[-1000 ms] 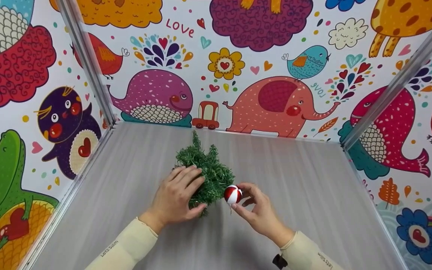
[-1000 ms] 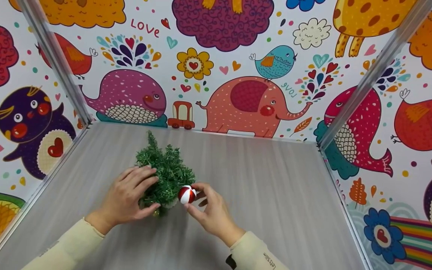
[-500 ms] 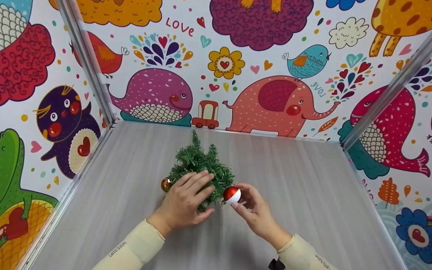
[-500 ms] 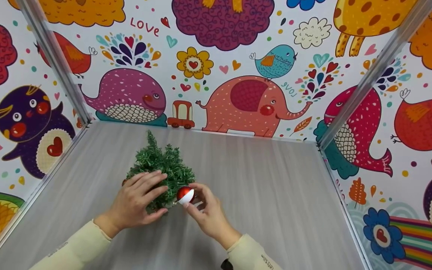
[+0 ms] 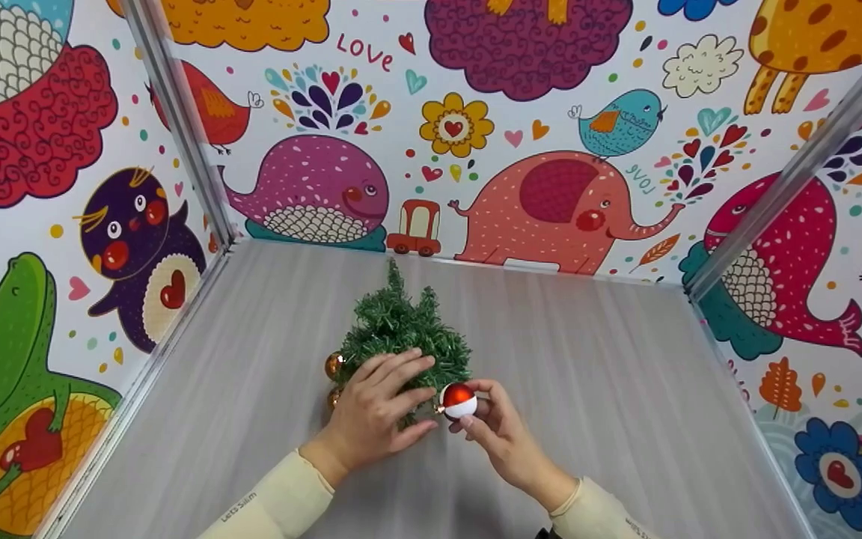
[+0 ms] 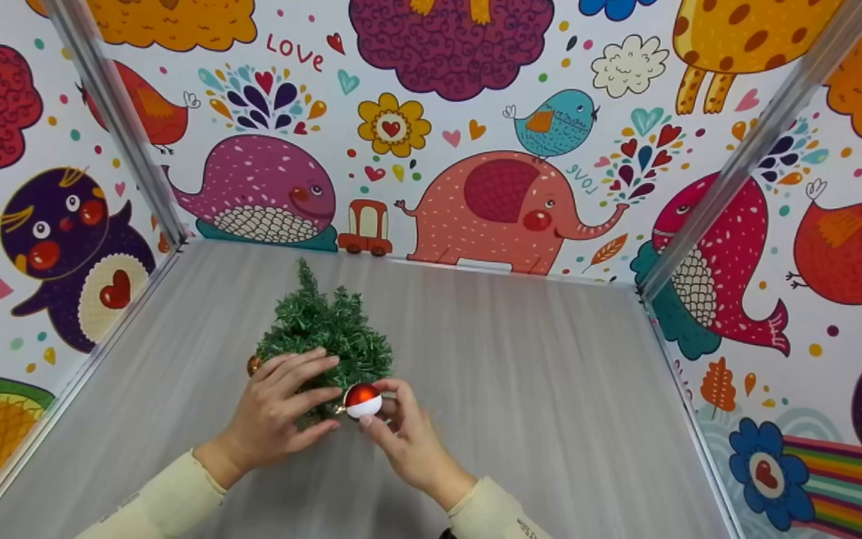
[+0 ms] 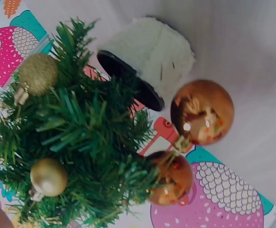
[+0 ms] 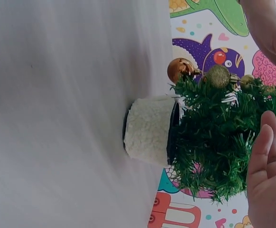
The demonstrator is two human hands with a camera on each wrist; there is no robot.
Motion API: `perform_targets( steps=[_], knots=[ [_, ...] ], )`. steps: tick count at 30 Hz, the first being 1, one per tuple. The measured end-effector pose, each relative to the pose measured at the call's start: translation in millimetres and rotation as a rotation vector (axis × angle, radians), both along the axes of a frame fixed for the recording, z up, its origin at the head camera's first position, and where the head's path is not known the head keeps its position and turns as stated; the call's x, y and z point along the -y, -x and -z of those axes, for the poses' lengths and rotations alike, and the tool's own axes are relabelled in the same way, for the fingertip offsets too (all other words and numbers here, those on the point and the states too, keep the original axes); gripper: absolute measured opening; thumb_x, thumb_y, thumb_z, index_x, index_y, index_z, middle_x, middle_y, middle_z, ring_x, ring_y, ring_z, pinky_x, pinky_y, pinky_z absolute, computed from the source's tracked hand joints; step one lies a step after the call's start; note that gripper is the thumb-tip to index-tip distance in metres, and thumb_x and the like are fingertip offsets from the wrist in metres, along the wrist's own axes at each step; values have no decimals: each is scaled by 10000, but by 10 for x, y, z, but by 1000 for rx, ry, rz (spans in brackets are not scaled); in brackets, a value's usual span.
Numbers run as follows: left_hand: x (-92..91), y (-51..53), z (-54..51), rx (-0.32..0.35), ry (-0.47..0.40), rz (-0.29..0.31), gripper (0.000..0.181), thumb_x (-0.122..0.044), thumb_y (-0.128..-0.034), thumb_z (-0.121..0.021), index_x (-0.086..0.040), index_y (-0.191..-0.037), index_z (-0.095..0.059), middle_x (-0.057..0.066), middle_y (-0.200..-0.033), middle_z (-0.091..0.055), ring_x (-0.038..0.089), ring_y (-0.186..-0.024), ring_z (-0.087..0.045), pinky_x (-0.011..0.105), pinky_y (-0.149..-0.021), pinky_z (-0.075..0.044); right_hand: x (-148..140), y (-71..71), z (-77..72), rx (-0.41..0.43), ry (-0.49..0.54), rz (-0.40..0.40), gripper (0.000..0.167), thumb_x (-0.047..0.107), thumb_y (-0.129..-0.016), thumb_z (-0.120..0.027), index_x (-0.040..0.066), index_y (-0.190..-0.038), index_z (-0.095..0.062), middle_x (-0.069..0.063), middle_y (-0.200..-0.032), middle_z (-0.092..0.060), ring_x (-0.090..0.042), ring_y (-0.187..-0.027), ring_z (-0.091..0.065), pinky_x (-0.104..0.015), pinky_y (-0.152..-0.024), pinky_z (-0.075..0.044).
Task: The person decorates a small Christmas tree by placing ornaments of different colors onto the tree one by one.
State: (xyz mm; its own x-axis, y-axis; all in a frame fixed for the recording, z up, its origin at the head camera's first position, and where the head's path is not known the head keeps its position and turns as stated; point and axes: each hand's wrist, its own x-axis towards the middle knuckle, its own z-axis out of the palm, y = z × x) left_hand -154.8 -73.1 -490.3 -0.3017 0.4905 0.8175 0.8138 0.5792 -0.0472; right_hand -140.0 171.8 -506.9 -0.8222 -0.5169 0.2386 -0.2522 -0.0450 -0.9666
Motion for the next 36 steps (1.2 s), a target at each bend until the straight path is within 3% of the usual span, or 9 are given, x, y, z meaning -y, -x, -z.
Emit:
perform_targets(
  steps=[9,19,28,36],
  knots=[
    [3,-31,-21,22,-57,10,65,-208,-775,-797,-172,-800,-749,63,-1291,-638,266,-1244,-562,422,-1012,-408,-1,-3,59,25,-15,-10,398,64,-1036,-494,-42,-1371,-308,-301,-1164,-588,-336,-960,-647,-277,-753,-494],
    [-38,-67,39,13,-25,1,413,-547,-699,-842,-164,-802,-730,54,-1271,-638,249,-1235,-566,419,-1012,-419,6,-22,74,53,-2,-44,375,53,-1050,-446,-58,-1370,-285,-227,-1164,-608,-338,-975,-632,-279,-765,-477],
    [-43,-69,24,-4,-24,-10,74,-206,-760,-805,-154,-790,-763,51,-1205,-676,240,-1181,-599,421,-984,-447,13,-14,104,42,-19,-22,364,51,-1045,-459,-42,-1365,-315,-204,-1164,-612,-362,-961,-645,-314,-750,-503],
    [14,-92,-84,-32,-68,4,49,-193,-784,-773,-154,-807,-754,40,-1126,-688,227,-1070,-631,401,-925,-466,-12,-35,201,98,-78,2,311,106,-1054,-468,-52,-1318,-421,-173,-1154,-614,-280,-977,-625,-300,-749,-492]
  ],
)
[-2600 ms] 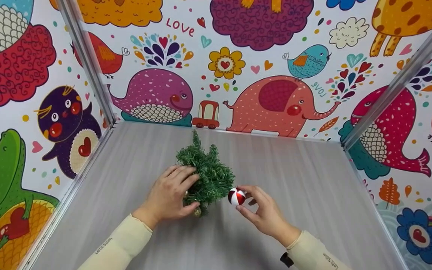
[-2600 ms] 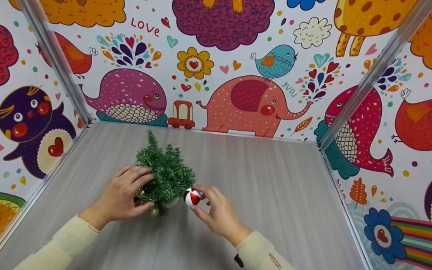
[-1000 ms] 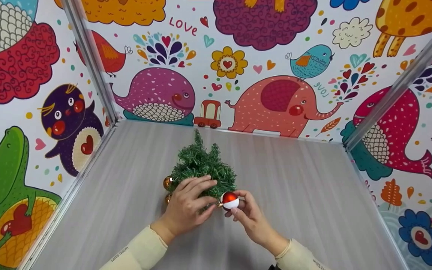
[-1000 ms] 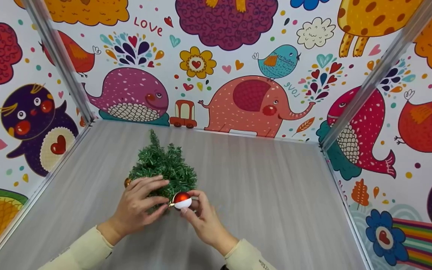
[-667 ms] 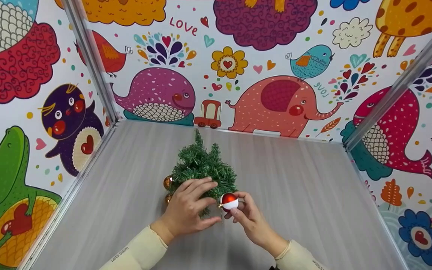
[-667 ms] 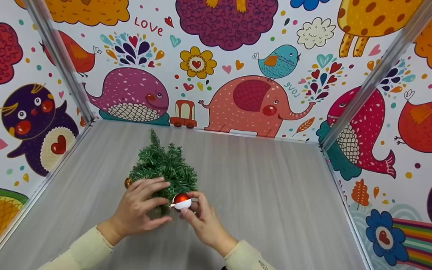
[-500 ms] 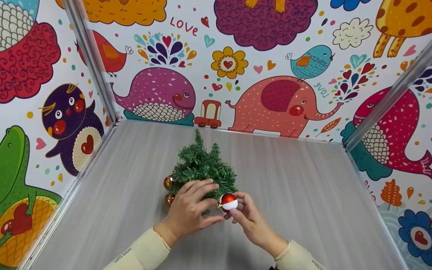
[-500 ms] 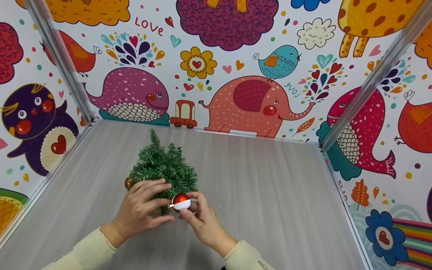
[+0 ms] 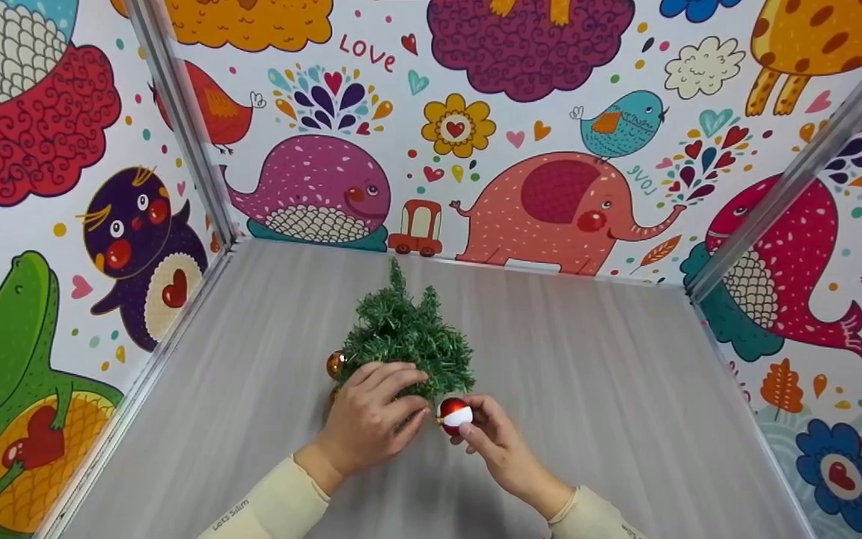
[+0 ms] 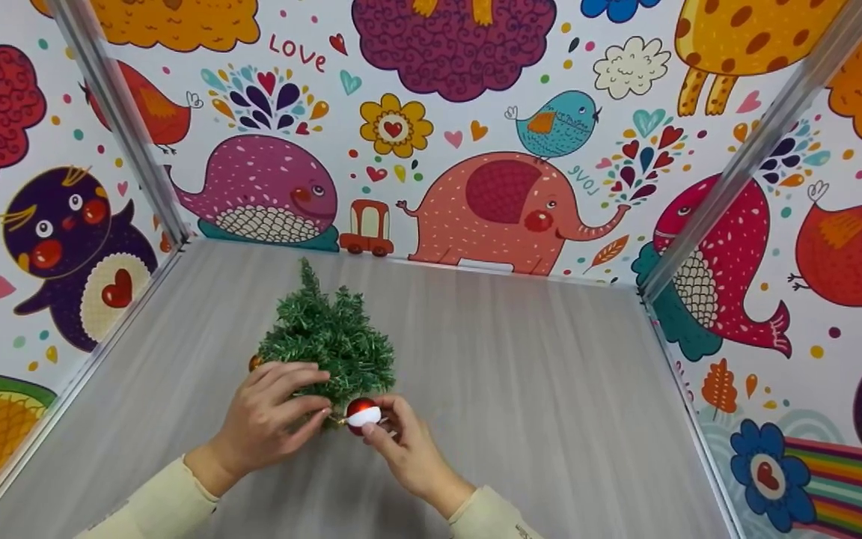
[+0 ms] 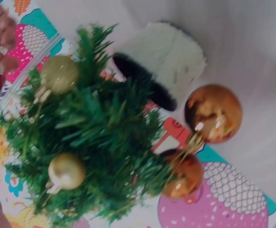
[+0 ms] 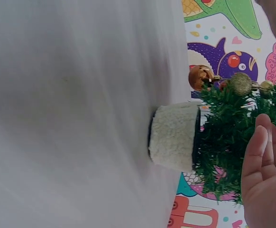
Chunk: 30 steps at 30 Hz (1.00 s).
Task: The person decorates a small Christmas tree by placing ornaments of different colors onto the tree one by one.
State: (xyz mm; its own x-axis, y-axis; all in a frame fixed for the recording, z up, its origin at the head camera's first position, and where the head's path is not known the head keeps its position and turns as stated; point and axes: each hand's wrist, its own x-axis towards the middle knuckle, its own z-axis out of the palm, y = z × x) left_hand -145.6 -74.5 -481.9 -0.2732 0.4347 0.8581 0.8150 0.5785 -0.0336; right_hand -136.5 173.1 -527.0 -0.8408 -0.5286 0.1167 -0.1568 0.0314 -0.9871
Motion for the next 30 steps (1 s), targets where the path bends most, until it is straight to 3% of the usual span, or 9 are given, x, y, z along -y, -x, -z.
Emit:
perform_targets(
  steps=[6,12,15,20,23,30],
  knots=[
    [-3,-3,-14,125,8,-28,67,-180,-753,-808,-167,-763,-743,-12,-967,-682,182,-921,-629,376,-855,-490,-9,-1,54,-10,-96,18,313,170,-1060,-477,-3,-1319,-516,-119,-1138,-643,-315,-972,-630,-307,-747,-508],
    [-41,-16,13,213,-21,-30,86,-179,-755,-815,-184,-732,-733,-50,-911,-664,152,-877,-616,356,-809,-492,-1,15,34,-100,-160,46,261,125,-1055,-481,45,-1290,-558,-85,-1214,-638,-283,-949,-646,-341,-736,-529],
    [-51,-20,15,239,-21,-34,92,-185,-773,-805,-183,-723,-728,-51,-909,-662,150,-877,-613,355,-803,-490,42,-12,-68,-202,-173,97,220,66,-1024,-530,57,-1235,-593,-80,-1160,-654,-242,-928,-641,-349,-725,-535],
    [-49,-18,28,256,-24,-47,115,-182,-749,-816,-185,-703,-711,-58,-899,-663,146,-872,-612,346,-800,-486,159,-77,-333,-474,-136,179,187,-33,-916,-666,27,-1093,-668,-129,-1006,-656,-192,-868,-628,-337,-643,-546],
    [-52,-15,34,258,-21,-63,129,-182,-742,-828,-191,-697,-706,-65,-888,-661,142,-861,-610,344,-788,-486,218,-73,-408,-598,-98,198,206,-83,-859,-707,10,-1041,-687,-124,-933,-645,-183,-800,-609,-331,-594,-547],
    [-66,-4,37,255,-16,-81,130,-184,-746,-837,-179,-708,-713,-64,-875,-658,142,-849,-609,347,-773,-487,293,-31,-412,-692,-69,187,213,-108,-810,-741,32,-965,-701,-82,-889,-646,-128,-717,-586,-395,-545,-537]
  ],
)
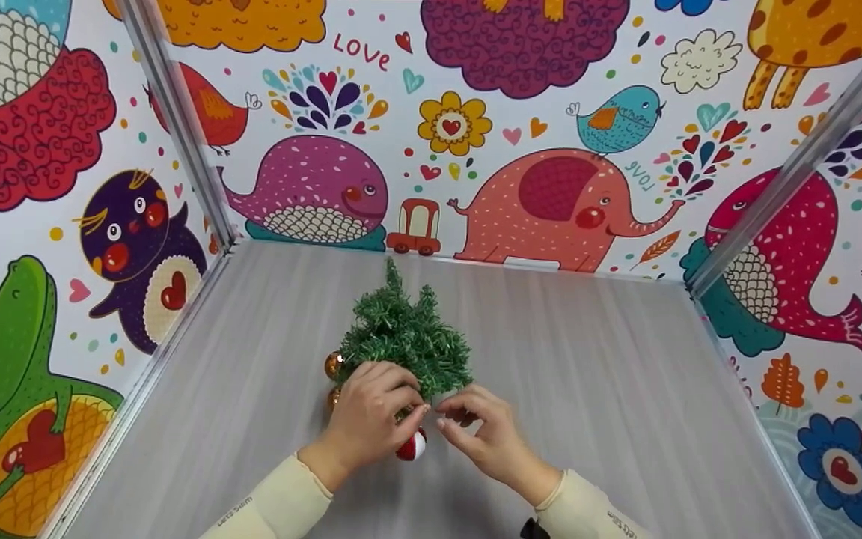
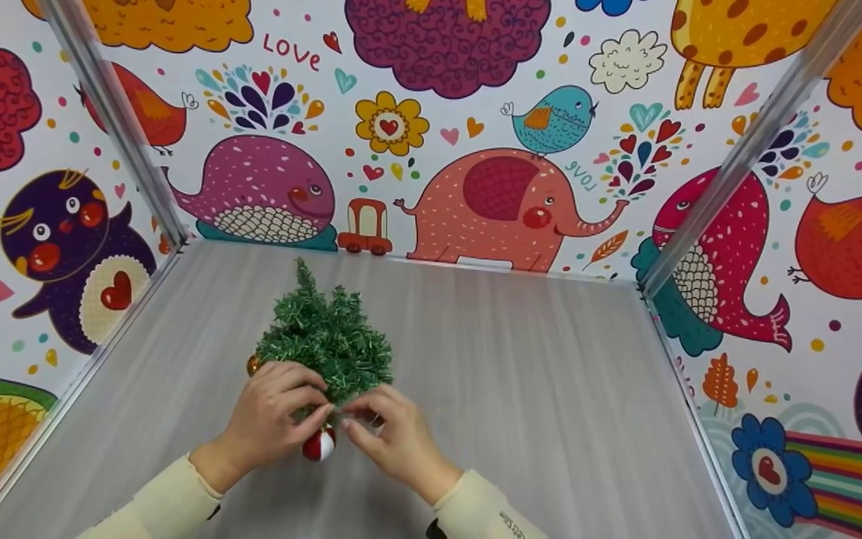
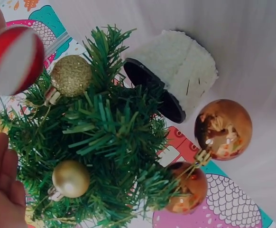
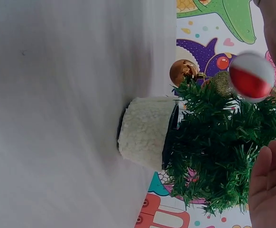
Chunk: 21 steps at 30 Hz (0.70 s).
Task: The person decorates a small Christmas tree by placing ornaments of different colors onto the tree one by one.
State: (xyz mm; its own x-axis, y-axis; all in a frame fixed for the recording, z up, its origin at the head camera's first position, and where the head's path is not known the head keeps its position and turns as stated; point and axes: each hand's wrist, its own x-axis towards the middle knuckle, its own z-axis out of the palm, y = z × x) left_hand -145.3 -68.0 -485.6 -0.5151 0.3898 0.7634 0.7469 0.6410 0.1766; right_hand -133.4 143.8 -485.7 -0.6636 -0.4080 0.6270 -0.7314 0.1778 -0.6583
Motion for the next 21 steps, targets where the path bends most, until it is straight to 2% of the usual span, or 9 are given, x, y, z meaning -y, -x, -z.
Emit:
perform_targets(
  steps=[8,13,21],
  knots=[
    [3,12,9,-8,0,-16,127,-203,-774,-818,-189,-706,-712,-74,-861,-649,137,-830,-601,342,-756,-480,62,25,3,61,-2,-8,153,-65,-831,-751,37,-941,-722,-82,-894,-668,-124,-731,-608,-366,-566,-551],
    [-7,8,15,4,6,-21,125,-204,-772,-820,-197,-703,-716,-81,-849,-642,135,-828,-597,330,-754,-474,110,29,31,74,29,-42,144,-69,-839,-742,37,-933,-717,-94,-858,-646,-156,-691,-609,-321,-562,-547],
    [-31,20,12,-11,5,-16,119,-211,-754,-822,-195,-702,-716,-83,-829,-636,132,-812,-590,329,-745,-470,142,17,54,91,63,-24,140,-93,-858,-705,47,-860,-697,-81,-829,-642,-154,-666,-609,-311,-550,-545]
  ],
)
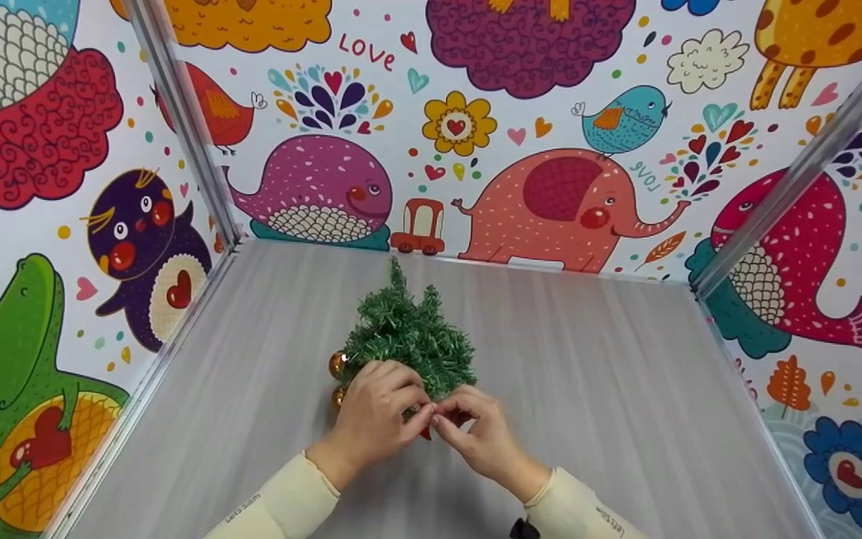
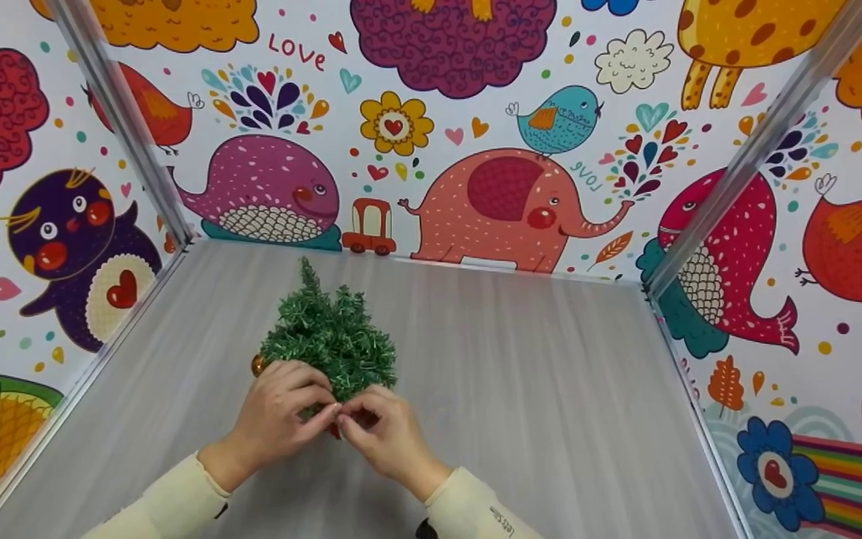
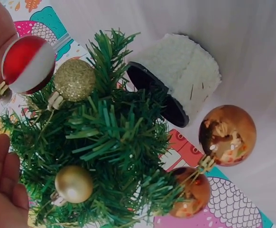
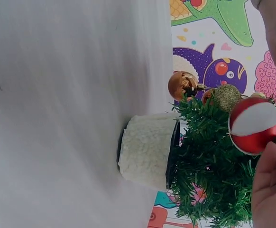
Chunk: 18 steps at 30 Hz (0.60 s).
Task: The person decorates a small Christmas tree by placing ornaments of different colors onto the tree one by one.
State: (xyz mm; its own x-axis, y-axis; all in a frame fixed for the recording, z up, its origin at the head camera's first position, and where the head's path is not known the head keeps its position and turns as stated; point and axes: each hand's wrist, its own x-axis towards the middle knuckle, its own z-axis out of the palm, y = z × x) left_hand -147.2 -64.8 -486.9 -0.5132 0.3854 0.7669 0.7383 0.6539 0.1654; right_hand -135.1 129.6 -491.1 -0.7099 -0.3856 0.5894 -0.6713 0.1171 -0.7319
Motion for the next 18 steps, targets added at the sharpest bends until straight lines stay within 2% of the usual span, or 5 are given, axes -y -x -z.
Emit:
perform_targets(
  steps=[6,16,18],
  knots=[
    [20,0,-2,-7,10,-12,140,-208,-744,-828,-190,-687,-701,-82,-798,-623,138,-777,-582,331,-720,-472,-24,28,4,-21,29,21,185,-159,-838,-656,26,-831,-645,-93,-804,-613,-150,-653,-587,-293,-535,-523],
    [52,0,33,-5,47,-57,102,-213,-803,-784,-186,-738,-710,-69,-799,-636,153,-771,-586,351,-729,-478,28,99,9,-150,18,119,221,-170,-810,-667,48,-825,-631,-68,-775,-591,-141,-626,-571,-273,-517,-506],
    [57,2,37,-5,47,-64,94,-207,-817,-772,-185,-749,-712,-63,-798,-635,160,-772,-588,358,-731,-478,22,151,114,-151,6,145,228,-131,-829,-681,93,-836,-641,-22,-792,-593,-118,-640,-575,-257,-533,-508]
  ],
)
